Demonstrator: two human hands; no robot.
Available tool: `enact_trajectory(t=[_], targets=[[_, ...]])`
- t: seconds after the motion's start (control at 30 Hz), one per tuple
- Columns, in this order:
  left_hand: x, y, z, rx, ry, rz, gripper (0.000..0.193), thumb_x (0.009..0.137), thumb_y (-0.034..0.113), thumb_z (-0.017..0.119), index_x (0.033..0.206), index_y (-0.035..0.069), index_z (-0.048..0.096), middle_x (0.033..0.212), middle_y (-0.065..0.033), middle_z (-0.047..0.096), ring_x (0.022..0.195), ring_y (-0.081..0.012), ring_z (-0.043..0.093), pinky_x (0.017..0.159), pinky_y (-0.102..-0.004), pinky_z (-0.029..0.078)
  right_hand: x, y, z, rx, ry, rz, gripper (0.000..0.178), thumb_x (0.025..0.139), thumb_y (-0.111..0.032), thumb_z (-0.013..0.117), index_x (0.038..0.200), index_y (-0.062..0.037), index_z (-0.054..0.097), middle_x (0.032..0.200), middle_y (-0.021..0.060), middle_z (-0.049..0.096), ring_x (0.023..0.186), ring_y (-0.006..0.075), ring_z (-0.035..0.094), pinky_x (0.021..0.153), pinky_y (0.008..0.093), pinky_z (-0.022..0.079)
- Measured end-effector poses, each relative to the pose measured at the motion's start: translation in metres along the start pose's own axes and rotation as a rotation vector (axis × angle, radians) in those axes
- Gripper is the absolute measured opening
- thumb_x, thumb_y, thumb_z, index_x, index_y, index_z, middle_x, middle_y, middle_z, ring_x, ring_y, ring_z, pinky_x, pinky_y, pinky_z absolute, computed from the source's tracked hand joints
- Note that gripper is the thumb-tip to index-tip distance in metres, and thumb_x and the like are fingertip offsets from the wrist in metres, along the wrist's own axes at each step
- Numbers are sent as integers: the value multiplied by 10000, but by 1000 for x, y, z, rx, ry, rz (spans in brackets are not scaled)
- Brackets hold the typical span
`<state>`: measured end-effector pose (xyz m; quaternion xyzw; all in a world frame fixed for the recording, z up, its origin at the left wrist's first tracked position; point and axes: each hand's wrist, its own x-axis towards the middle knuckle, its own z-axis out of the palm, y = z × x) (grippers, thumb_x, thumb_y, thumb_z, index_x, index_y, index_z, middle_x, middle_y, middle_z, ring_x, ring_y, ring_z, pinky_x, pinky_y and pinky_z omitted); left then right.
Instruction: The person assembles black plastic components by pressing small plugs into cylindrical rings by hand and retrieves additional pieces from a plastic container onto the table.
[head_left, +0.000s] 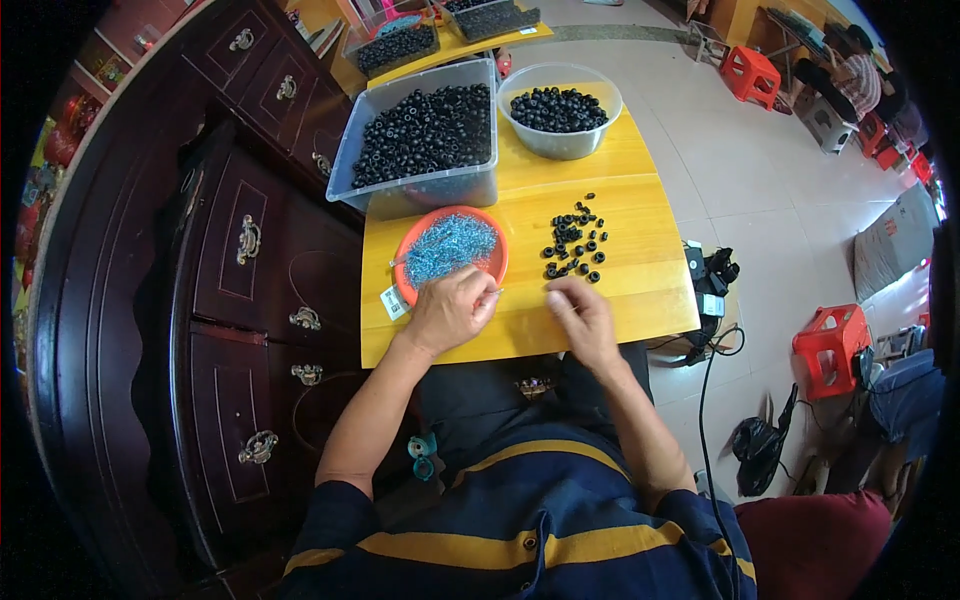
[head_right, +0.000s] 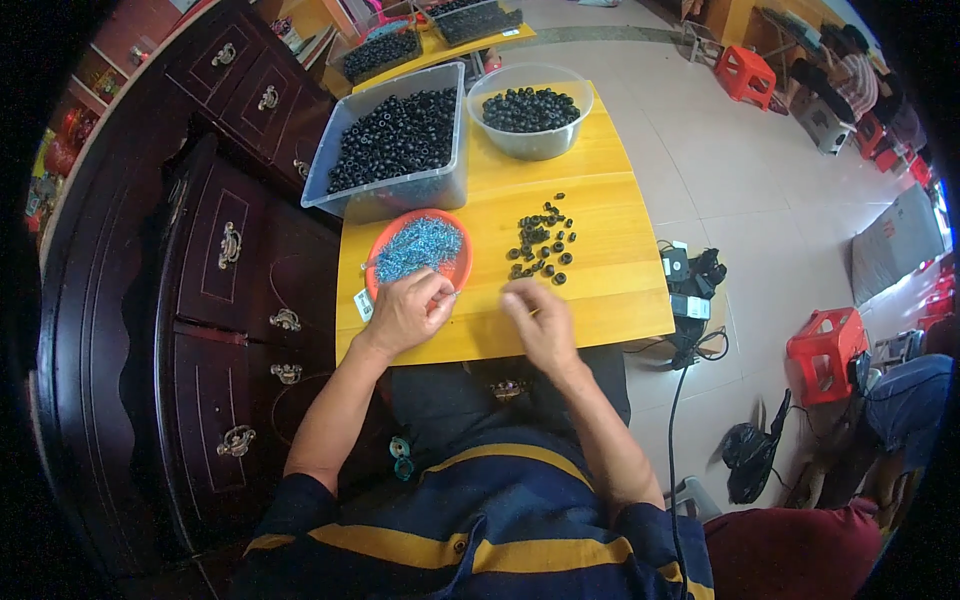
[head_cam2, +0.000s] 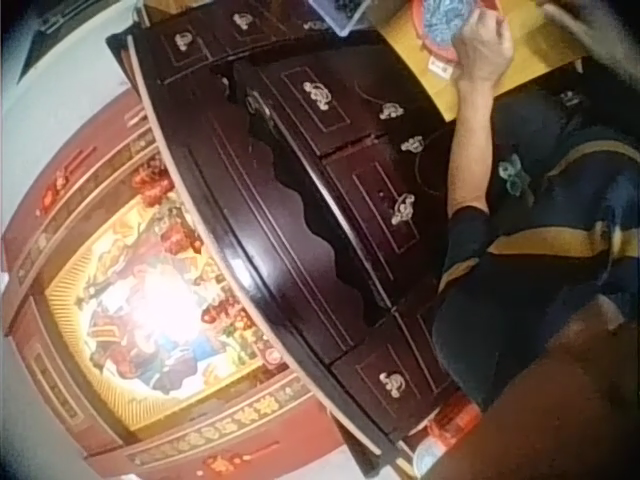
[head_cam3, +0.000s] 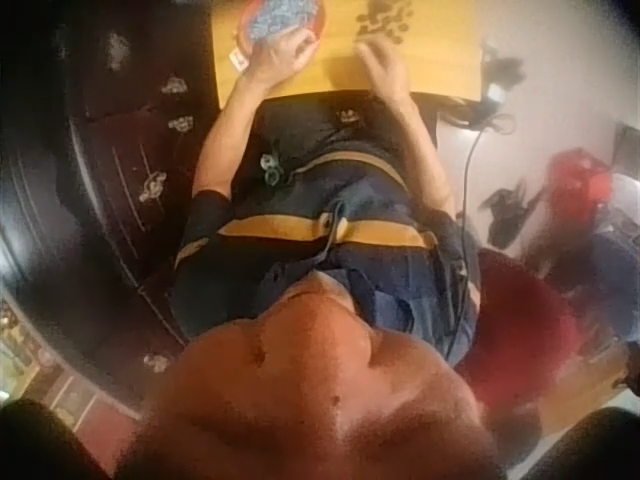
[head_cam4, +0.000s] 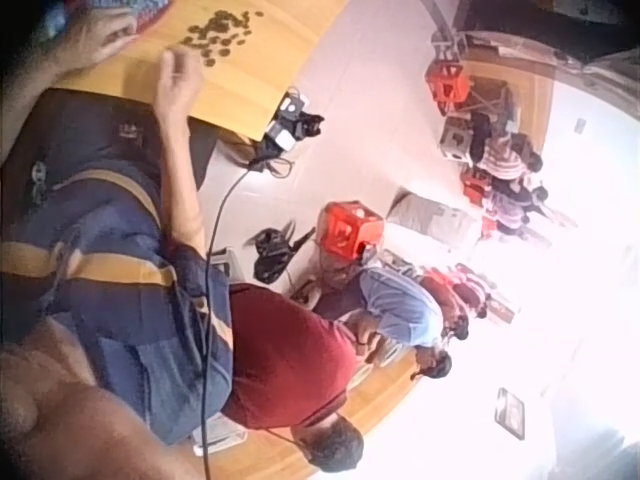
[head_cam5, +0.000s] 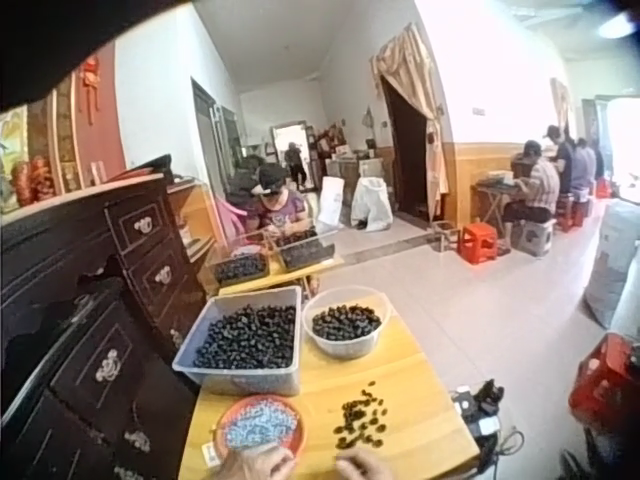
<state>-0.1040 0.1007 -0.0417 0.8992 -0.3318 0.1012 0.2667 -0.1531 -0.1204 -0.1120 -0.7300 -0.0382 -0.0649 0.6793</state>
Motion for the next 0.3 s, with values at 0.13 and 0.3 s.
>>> enact_trajectory(t=[0.13,0.3], targets=[[-5,23,3,22,-25,98,109,794,119,684,863,78,611,789,-89,607,666,-294,646,585,-410,513,-8,-12,25,328,-246,226,227,1031,-251,570,1037,-32,629,860,-6,612,773,74,563,697,233,475],[-15,28,7,-52,-20,106,141,782,105,703,894,64,628,785,-94,620,688,-280,658,589,-384,514,-12,-2,21,528,-375,379,216,1034,-284,559,1015,-74,606,854,-29,613,744,61,557,657,205,444]])
